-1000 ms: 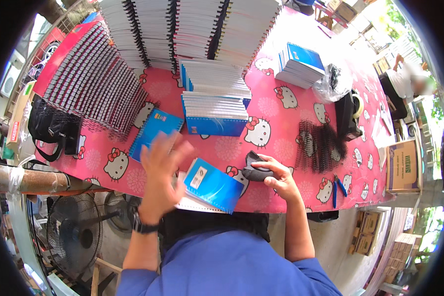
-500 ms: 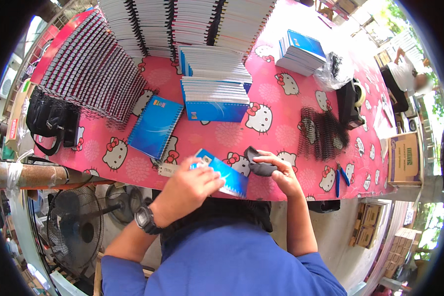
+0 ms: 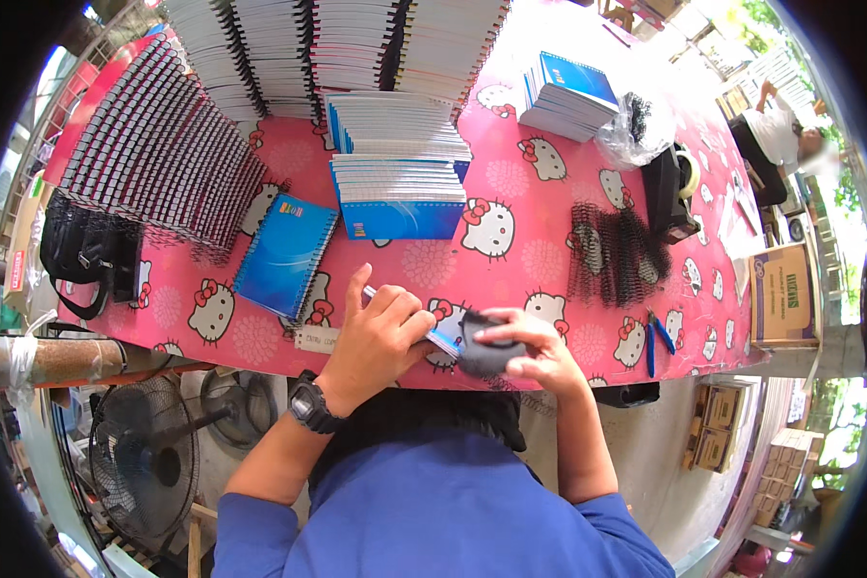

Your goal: The person takes a plastic spiral binding and a small blue notebook cover, aligns the binding with the holes in the cover, and threads the spiral through by hand.

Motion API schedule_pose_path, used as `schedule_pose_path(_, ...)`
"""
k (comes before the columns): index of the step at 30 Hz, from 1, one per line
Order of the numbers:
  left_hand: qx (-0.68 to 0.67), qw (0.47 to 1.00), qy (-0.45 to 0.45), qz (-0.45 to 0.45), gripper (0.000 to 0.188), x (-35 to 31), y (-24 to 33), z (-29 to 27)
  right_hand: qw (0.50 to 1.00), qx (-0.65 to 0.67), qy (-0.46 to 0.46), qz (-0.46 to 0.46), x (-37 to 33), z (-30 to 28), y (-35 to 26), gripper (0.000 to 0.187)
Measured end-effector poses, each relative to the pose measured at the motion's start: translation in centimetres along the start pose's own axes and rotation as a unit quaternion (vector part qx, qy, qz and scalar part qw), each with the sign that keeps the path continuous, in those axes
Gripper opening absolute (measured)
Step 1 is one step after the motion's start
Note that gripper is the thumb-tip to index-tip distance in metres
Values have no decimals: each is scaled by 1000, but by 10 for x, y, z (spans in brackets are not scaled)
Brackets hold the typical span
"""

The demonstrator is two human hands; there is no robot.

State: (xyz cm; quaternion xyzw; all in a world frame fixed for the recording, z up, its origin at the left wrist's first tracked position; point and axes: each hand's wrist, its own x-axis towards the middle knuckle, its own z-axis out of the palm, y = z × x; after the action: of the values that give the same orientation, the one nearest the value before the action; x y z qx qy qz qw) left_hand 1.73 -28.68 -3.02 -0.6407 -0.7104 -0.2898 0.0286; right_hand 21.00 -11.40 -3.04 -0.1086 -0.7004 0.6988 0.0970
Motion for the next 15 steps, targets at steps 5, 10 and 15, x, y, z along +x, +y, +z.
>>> schedule_pose_path(5, -39, 999, 28, -7, 35, 3, 0, 3, 994, 61, -71, -54, 5, -1, -26, 38)
schedule_pose_path(10, -45, 999, 24, -5, 35, 2, -4, 4, 987, -155, 32, -29, 18, -1, -26, 36)
schedule_pose_path(15, -72, 997, 27, -14, 57, 0, -4, 3, 945, -305, 110, 32, 24, 4, -16, 43)
